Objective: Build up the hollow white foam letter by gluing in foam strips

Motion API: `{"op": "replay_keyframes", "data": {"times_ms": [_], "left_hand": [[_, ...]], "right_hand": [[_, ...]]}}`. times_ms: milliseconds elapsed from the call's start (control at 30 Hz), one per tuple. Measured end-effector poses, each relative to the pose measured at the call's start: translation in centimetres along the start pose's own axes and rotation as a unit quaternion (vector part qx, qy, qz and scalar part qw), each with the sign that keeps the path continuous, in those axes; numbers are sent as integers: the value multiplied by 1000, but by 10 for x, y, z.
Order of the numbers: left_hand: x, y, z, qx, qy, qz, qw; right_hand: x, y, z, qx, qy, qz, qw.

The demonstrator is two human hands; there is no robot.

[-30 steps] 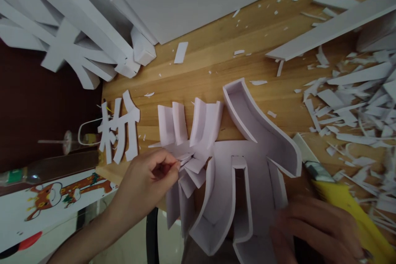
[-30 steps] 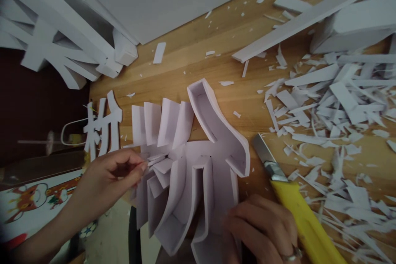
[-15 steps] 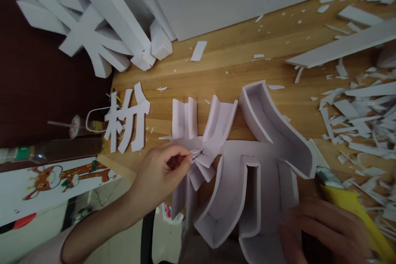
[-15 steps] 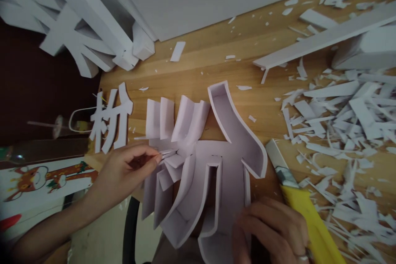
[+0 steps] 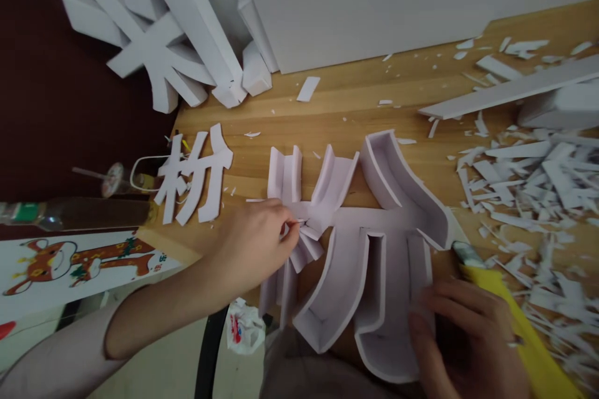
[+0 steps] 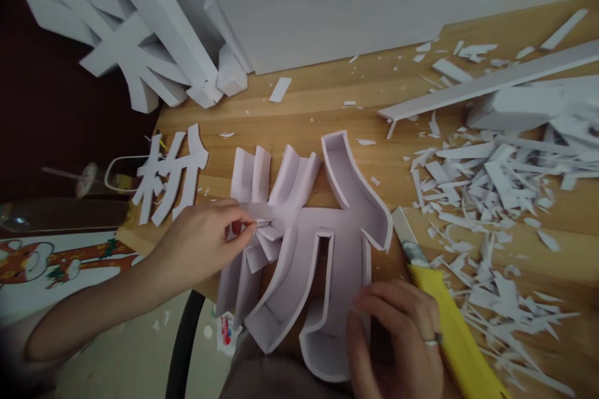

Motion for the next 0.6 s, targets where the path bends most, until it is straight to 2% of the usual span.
{"op": "replay_keyframes", "data": {"times_ms": [133,400,600], "left_hand": [[3,-3,-5,-9,-1,-22,1000],[-21,2,7,24,147,-99,984],[-26,10,0,58,211,-133,967]], "right_hand": [[-11,-2,2,-2,2,-59,998],[-10,8,-1,8,7,-75,997],[-14,8,0,10,-2,-71,997]]}}
Point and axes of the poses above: each hand's wrist, its own y-axis away from the middle knuckle, its own z-axis out of the palm, x = y × z, the point moved 10 cm from there along -y, towards the middle knuckle, and after that the axes turned 11 degrees about x, right-handed, at the moved point
